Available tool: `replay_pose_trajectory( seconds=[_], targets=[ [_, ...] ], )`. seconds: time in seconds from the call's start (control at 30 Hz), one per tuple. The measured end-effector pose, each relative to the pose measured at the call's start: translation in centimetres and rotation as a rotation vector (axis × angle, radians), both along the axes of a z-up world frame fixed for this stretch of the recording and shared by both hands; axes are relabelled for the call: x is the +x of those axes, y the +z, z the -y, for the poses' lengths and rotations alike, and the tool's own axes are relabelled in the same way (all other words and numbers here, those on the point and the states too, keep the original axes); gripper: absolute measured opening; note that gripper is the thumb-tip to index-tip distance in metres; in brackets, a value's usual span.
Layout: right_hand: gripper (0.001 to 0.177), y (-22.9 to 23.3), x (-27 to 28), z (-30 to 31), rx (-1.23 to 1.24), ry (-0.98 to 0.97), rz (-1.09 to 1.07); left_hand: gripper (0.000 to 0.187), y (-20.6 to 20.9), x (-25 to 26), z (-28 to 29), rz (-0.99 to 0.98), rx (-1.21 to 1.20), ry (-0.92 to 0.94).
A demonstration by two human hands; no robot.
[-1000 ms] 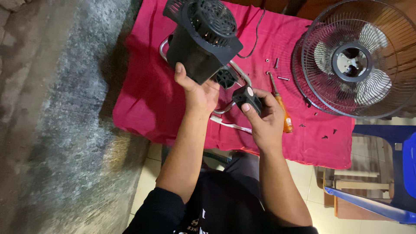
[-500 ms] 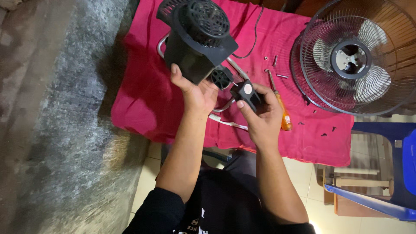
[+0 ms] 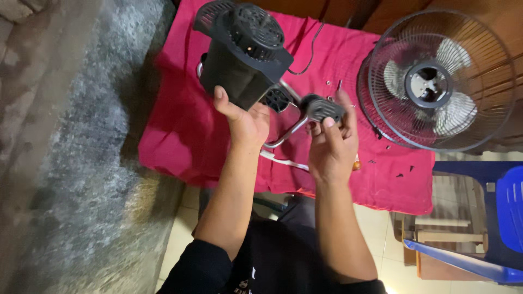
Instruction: The person disassembles and reassembles an electric fan motor. They use a screwdriver to remove and reinstall screws, then use pliers to adjust the power cord and plug housing.
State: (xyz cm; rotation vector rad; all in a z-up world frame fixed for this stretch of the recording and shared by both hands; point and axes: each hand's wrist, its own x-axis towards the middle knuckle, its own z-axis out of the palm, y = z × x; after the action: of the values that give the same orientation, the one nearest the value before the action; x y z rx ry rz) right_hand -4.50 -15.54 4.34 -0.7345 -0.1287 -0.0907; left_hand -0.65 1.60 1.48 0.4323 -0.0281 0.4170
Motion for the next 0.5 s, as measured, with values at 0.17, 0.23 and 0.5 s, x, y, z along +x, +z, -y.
replay_pose_trajectory(
  seconds=[0.17,0.23,0.5],
  targets=[
    [0.042,-0.9,-0.2,-1.7,0.084,-0.027,-0.032,0.087,0.7,0.8,0.1,0.06,0.102,0.017],
    [0.044,-1.2,-0.1,-2.1,0.04,0.001,-0.015,0.088,0.6,1.2,0.5,-0.036,0.113,0.096],
    [0.05,-2.2,0.2,-1.1,-0.098,0.12,0.003,0.089,-0.4,1.1,0.1,-0.063,0.214,0.091]
  ],
)
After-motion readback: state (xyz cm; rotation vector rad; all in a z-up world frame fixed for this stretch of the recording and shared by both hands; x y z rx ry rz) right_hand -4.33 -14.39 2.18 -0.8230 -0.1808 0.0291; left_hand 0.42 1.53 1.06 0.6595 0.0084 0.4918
